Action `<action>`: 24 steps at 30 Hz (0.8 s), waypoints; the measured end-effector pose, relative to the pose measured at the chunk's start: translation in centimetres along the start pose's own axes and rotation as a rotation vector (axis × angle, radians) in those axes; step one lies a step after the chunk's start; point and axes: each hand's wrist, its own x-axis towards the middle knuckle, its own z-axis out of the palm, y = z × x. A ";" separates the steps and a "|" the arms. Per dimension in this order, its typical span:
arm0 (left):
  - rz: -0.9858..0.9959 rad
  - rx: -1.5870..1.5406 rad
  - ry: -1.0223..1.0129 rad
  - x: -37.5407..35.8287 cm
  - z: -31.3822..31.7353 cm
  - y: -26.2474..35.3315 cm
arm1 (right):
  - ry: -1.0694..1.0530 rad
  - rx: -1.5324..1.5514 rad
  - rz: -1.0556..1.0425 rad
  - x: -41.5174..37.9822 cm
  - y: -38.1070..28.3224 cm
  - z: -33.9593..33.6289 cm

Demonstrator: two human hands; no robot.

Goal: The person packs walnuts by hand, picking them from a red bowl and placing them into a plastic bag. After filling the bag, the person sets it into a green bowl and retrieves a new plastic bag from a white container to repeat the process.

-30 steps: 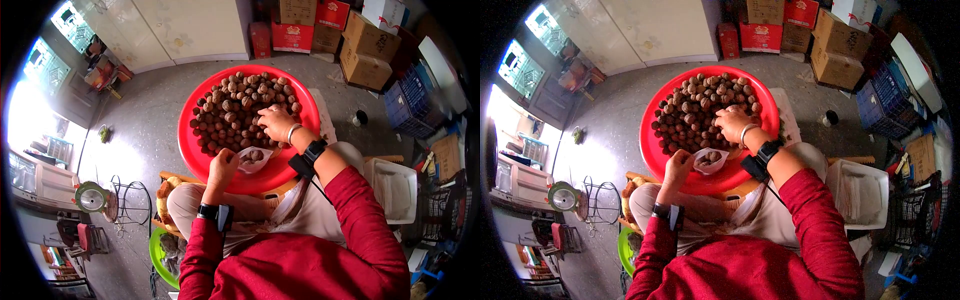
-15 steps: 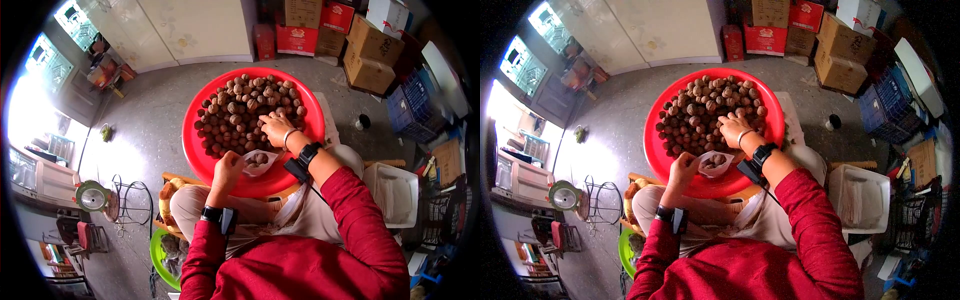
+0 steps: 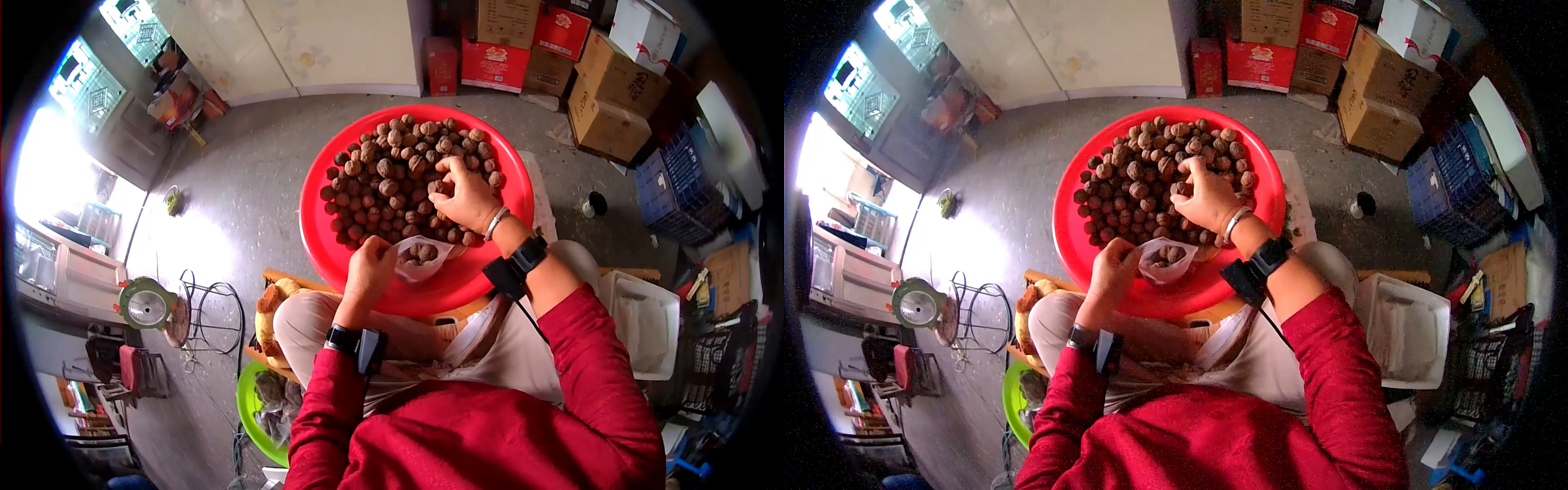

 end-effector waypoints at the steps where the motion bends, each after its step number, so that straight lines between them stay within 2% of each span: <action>1: -0.002 -0.001 0.003 0.0 0.0 -0.1 | -0.003 0.000 -0.002 -0.1 -0.1 -0.3; 3: 0.009 0.010 0.023 0.1 0.0 -0.1 | -0.098 0.101 -0.169 -0.4 -0.3 -1.0; 5: -0.003 0.013 0.023 0.1 -0.1 0.1 | -0.099 0.133 -0.186 -1.0 -1.1 -1.2; 7: -0.013 0.017 0.022 0.1 -0.1 0.0 | -0.163 0.135 -0.280 -1.5 -1.7 -1.2; 8: -0.013 0.013 0.029 0.3 0.0 -0.3 | -0.227 0.169 -0.260 -1.8 -2.1 -1.2; 11: -0.030 0.005 0.034 0.3 0.1 -0.4 | -0.194 0.109 -0.512 -1.5 -0.5 0.5; 13: -0.048 0.001 0.033 0.3 0.1 -0.5 | -0.226 0.129 -0.390 -1.2 -0.2 -0.2; 14: -0.057 -0.009 0.033 0.4 0.2 -0.7 | -0.175 0.102 -0.389 -0.8 1.1 0.0; 17: -0.067 -0.017 0.031 0.3 0.0 -0.4 | -0.203 0.117 -0.053 -0.6 1.0 -1.8; 19: -0.069 -0.016 0.025 0.4 0.1 -0.6 | -0.215 0.073 -0.055 -0.5 1.7 -2.2; 21: -0.026 -0.027 0.043 0.5 0.3 -1.1 | -0.365 -0.177 0.046 -0.5 1.8 -2.5; 22: -0.027 -0.028 0.042 0.5 0.3 -1.1 | -0.401 -0.212 -0.077 -0.7 1.6 -2.6; 24: -0.038 0.000 0.035 0.5 0.2 -1.1 | -0.550 -0.347 -0.025 -1.4 2.6 -2.1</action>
